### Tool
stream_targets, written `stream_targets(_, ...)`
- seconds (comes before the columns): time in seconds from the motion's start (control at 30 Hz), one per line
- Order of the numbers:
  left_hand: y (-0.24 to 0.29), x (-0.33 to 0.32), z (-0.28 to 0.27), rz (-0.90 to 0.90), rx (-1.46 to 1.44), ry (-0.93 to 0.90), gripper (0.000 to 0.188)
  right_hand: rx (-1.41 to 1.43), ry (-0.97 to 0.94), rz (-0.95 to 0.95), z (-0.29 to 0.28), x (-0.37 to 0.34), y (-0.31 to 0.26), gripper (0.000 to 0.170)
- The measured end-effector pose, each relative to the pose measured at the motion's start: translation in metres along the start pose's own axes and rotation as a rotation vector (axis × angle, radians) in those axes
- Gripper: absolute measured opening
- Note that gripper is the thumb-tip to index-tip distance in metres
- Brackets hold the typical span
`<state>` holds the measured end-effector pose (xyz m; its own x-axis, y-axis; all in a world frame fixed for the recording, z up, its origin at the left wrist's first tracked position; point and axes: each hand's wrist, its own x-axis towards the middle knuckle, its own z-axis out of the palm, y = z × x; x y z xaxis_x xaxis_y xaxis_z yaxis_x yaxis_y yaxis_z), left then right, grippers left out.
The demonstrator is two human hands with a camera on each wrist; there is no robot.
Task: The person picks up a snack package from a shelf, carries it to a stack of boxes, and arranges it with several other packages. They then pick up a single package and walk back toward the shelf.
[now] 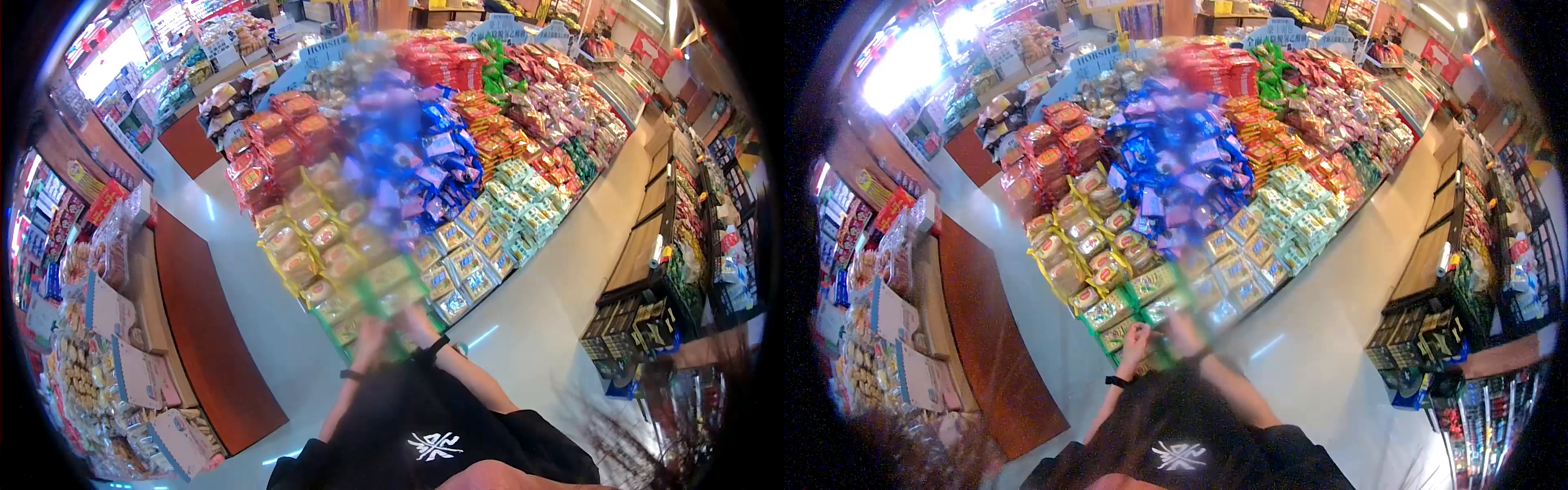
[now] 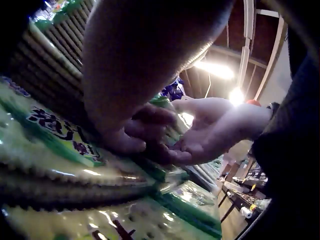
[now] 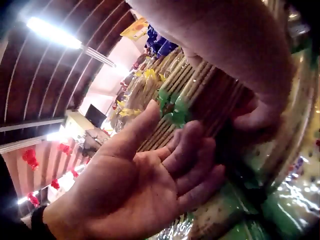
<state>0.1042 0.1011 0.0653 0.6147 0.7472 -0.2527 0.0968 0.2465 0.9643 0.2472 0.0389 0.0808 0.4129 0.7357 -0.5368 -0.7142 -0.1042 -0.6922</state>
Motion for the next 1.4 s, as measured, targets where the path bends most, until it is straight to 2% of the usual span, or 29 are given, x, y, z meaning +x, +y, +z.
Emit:
stream_targets(0.03, -0.007, 0.006, -0.003, -0.021, 0.014, -0.006, 0.024, 0.030, 0.010, -0.031, 0.008, -0.008, -0.008, 0.022)
stream_targets(0.07, -0.015, 0.008, -0.005, -0.045, 0.028, -0.016, 0.024, -0.026, 0.002, 0.003, -0.016, 0.015, 0.015, 0.024)
stream_targets(0.1, -0.018, 0.007, -0.002, 0.005, -0.045, 0.025, 0.028, -0.035, 0.025, 0.004, -0.017, 0.013, 0.016, 0.024)
stream_targets(0.17, -0.032, 0.012, -0.008, -0.041, 0.068, 0.054, 0.032, -0.113, 0.083, -0.068, -0.002, -0.013, -0.008, 0.028)
stream_targets(0.2, -0.040, 0.015, -0.011, -0.062, 0.129, 0.073, 0.035, -0.151, 0.055, -0.028, -0.012, -0.011, -0.006, 0.029)
stream_targets(0.27, -0.048, 0.018, -0.010, 0.089, 0.145, 0.081, 0.039, -0.229, -0.016, 0.058, -0.042, 0.007, 0.014, 0.032)
stream_targets(0.33, -0.046, 0.015, -0.007, 0.186, 0.183, 0.120, 0.039, -0.261, -0.017, -0.059, -0.046, 0.005, 0.030, 0.041)
stream_targets(0.37, -0.045, 0.013, -0.006, 0.104, 0.135, 0.124, 0.037, -0.412, -0.033, -0.102, -0.054, 0.002, 0.034, 0.042)
stream_targets(0.47, -0.044, 0.010, -0.006, 0.047, 0.080, 0.114, 0.035, -0.425, 0.009, -0.090, -0.047, -0.012, 0.029, 0.046)
stream_targets(0.53, -0.053, 0.007, -0.005, 0.053, 0.043, 0.136, 0.031, -0.262, 0.067, -0.017, -0.046, -0.014, 0.029, 0.045)
stream_targets(0.7, -0.053, -0.006, 0.001, 0.121, 0.147, 0.168, 0.028, -0.117, 0.005, -0.128, -0.046, -0.031, 0.032, 0.044)
stream_targets(0.77, -0.089, -0.003, -0.006, 0.236, 0.277, 0.192, 0.028, -0.316, 0.096, -0.246, -0.050, -0.034, 0.043, 0.041)
stream_targets(0.8, -0.077, -0.012, -0.003, 0.216, 0.318, 0.176, 0.029, -0.414, 0.144, -0.311, -0.052, -0.034, 0.049, 0.039)
stream_targets(0.83, -0.065, -0.020, 0.000, 0.197, 0.360, 0.159, 0.029, -0.309, 0.203, -0.128, -0.040, -0.059, 0.037, 0.040)
stream_targets(0.87, -0.075, -0.022, -0.001, 0.242, 0.389, 0.164, 0.029, -0.468, 0.208, -0.241, -0.062, -0.036, 0.067, 0.043)
stream_targets(0.93, -0.051, -0.040, 0.015, 0.298, 0.388, 0.185, 0.030, -0.270, -0.031, -0.156, -0.054, -0.069, 0.043, 0.043)
stream_targets(1.0, -0.058, -0.046, 0.016, 0.223, 0.453, 0.131, 0.034, -0.210, -0.039, -0.130, -0.060, -0.080, 0.045, 0.042)
stream_targets(1.07, -0.061, -0.049, 0.024, 0.297, 0.501, 0.099, 0.038, -0.225, -0.086, -0.124, -0.069, -0.090, 0.050, 0.043)
stream_targets(1.13, -0.054, -0.056, 0.031, 0.519, 0.546, 0.092, 0.042, -0.303, -0.171, -0.137, -0.076, -0.099, 0.051, 0.044)
stream_targets(1.17, -0.051, -0.061, 0.030, 0.215, 0.546, -0.066, 0.055, -0.302, -0.223, -0.119, -0.080, -0.104, 0.048, 0.046)
stream_targets(1.27, -0.050, -0.085, 0.055, 0.013, 0.362, -0.113, 0.070, -0.269, -0.360, -0.055, -0.084, -0.145, 0.042, 0.052)
stream_targets(1.3, -0.019, -0.104, 0.071, -0.090, 0.274, -0.197, 0.080, -0.166, -0.428, -0.044, -0.093, -0.152, 0.048, 0.054)
stream_targets(1.4, -0.014, -0.134, 0.110, -0.159, 0.088, -0.290, 0.080, -0.105, -0.378, -0.048, -0.125, -0.184, 0.058, 0.055)
